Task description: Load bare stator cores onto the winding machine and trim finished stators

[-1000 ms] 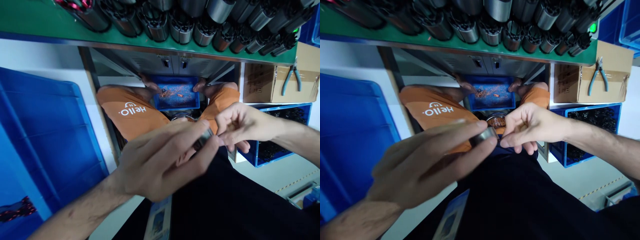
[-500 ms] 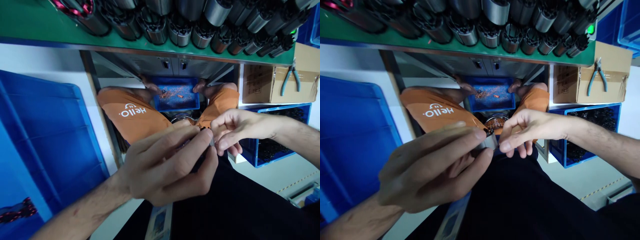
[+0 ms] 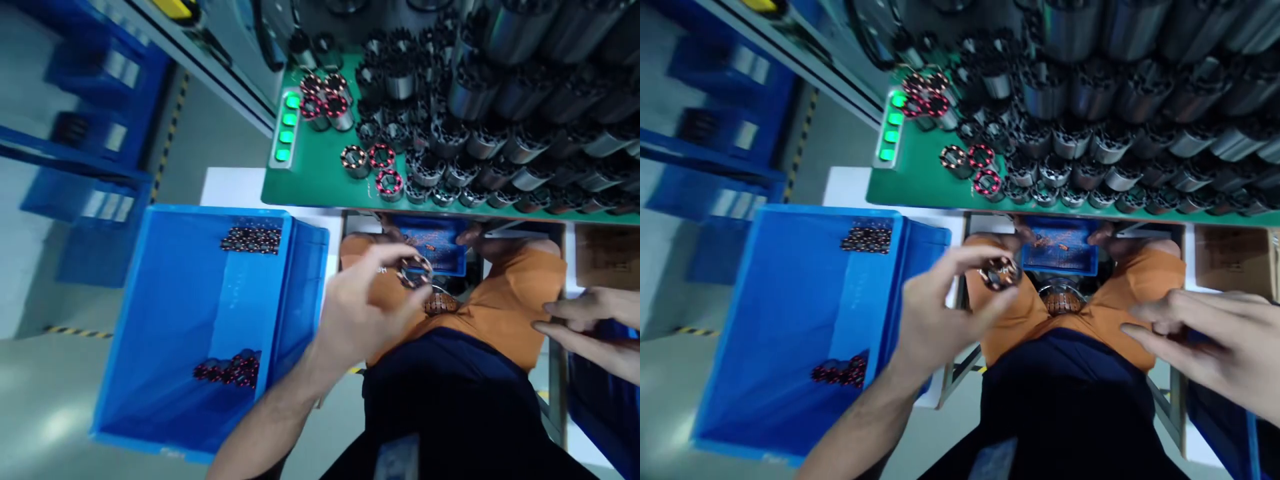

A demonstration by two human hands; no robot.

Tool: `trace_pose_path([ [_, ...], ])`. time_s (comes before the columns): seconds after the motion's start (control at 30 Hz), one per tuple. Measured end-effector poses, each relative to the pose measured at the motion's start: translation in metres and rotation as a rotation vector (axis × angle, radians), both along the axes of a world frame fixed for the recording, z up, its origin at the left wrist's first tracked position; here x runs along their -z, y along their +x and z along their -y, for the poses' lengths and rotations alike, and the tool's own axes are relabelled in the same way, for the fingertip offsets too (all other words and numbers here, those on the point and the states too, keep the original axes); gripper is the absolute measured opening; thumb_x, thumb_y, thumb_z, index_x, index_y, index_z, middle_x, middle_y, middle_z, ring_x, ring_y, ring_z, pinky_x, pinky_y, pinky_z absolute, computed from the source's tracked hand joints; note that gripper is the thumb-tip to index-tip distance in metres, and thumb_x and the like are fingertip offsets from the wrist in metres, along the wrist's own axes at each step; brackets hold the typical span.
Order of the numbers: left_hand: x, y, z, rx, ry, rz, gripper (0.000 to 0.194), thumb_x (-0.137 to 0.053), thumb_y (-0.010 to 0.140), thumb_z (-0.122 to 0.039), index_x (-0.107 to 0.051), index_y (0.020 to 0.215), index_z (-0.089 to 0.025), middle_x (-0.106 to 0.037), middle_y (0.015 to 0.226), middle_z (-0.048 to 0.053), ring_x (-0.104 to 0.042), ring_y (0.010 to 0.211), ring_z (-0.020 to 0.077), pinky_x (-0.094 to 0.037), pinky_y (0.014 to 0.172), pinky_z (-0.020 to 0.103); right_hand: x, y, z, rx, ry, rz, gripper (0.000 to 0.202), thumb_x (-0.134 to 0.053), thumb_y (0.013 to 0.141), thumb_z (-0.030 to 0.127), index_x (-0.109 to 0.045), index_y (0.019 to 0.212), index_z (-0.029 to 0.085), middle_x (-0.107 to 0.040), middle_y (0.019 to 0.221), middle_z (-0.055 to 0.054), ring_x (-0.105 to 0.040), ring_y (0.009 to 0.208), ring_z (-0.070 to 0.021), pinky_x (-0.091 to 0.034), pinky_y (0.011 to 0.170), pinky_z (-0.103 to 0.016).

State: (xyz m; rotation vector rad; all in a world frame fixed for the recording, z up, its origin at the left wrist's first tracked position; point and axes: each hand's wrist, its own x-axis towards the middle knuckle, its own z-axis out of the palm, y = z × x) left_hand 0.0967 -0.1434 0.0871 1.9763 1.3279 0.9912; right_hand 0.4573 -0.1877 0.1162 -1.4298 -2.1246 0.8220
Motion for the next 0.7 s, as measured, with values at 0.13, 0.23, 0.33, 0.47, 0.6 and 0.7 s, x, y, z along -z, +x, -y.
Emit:
trace_pose_path([
  [0.13,0.022,-0.038,-0.058,-0.269,0.101,-0.033,0.041,-0.087,0.094,-0.039,-0.071,0.129,-0.023,-0.081,0.126,0.005,-0.079,0.115,0.0217,-0.064,0.105,0.036,0.017,-0.006,0.007,-0.025,-0.059,0.027,0.013,-0.079,0.097,0.03,-0.071,0.087,0.028,-0.084,0.092,-0.002,-0.081,0.073,-0.0187,-0.064,0.065,-0.021],
  [0.23,0.048,-0.048,-0.093,-0.341,0.206,-0.095,0.041,-0.088,0.092,-0.045,-0.074,0.125,-0.024,-0.078,0.119,0.007,-0.074,0.113,0.0247,-0.062,0.102,0.042,0.031,-0.019,0.013,-0.127,-0.255,0.003,0.019,-0.074,0.102,0.038,-0.075,0.089,0.024,-0.08,0.086,-0.003,-0.075,0.067,-0.0136,-0.058,0.061,-0.019],
  [0.33,0.058,-0.054,-0.111,-0.388,0.289,-0.129,0.051,-0.085,0.094,-0.053,-0.07,0.133,-0.024,-0.071,0.119,0.008,-0.068,0.11,0.0255,-0.059,0.097,0.042,0.045,-0.022,0.024,-0.15,-0.404,-0.003,0.025,-0.067,0.107,0.042,-0.077,0.093,0.023,-0.077,0.083,-0.002,-0.071,0.068,-0.0114,-0.055,0.062,-0.017],
  [0.47,0.044,-0.074,-0.141,-0.483,0.371,-0.149,0.043,-0.076,0.1,-0.052,-0.067,0.134,-0.026,-0.065,0.126,0.01,-0.063,0.117,0.0284,-0.056,0.104,0.047,0.061,-0.016,0.043,-0.085,-0.512,0.019,0.031,-0.067,0.106,0.048,-0.077,0.092,0.022,-0.07,0.075,0.0,-0.067,0.067,-0.0112,-0.054,0.065,-0.018],
  [0.6,0.04,-0.097,-0.2,-0.45,0.349,-0.303,0.041,-0.086,0.091,-0.057,-0.073,0.12,-0.03,-0.063,0.136,0.013,-0.054,0.135,0.0388,-0.046,0.121,0.061,0.069,-0.025,0.053,-0.093,-0.567,0.014,0.031,-0.064,0.108,0.049,-0.078,0.098,0.023,-0.071,0.079,0.0,-0.069,0.072,-0.0125,-0.055,0.069,-0.02],
  [0.7,0.045,-0.108,-0.233,-0.379,0.27,-0.293,0.052,-0.09,0.082,-0.07,-0.071,0.103,-0.027,-0.064,0.134,0.011,-0.05,0.139,0.0388,-0.041,0.125,0.065,0.068,-0.04,0.056,-0.156,-0.562,-0.001,0.027,-0.062,0.108,0.046,-0.077,0.102,0.025,-0.074,0.084,-0.001,-0.072,0.075,-0.0156,-0.057,0.069,-0.026],
])
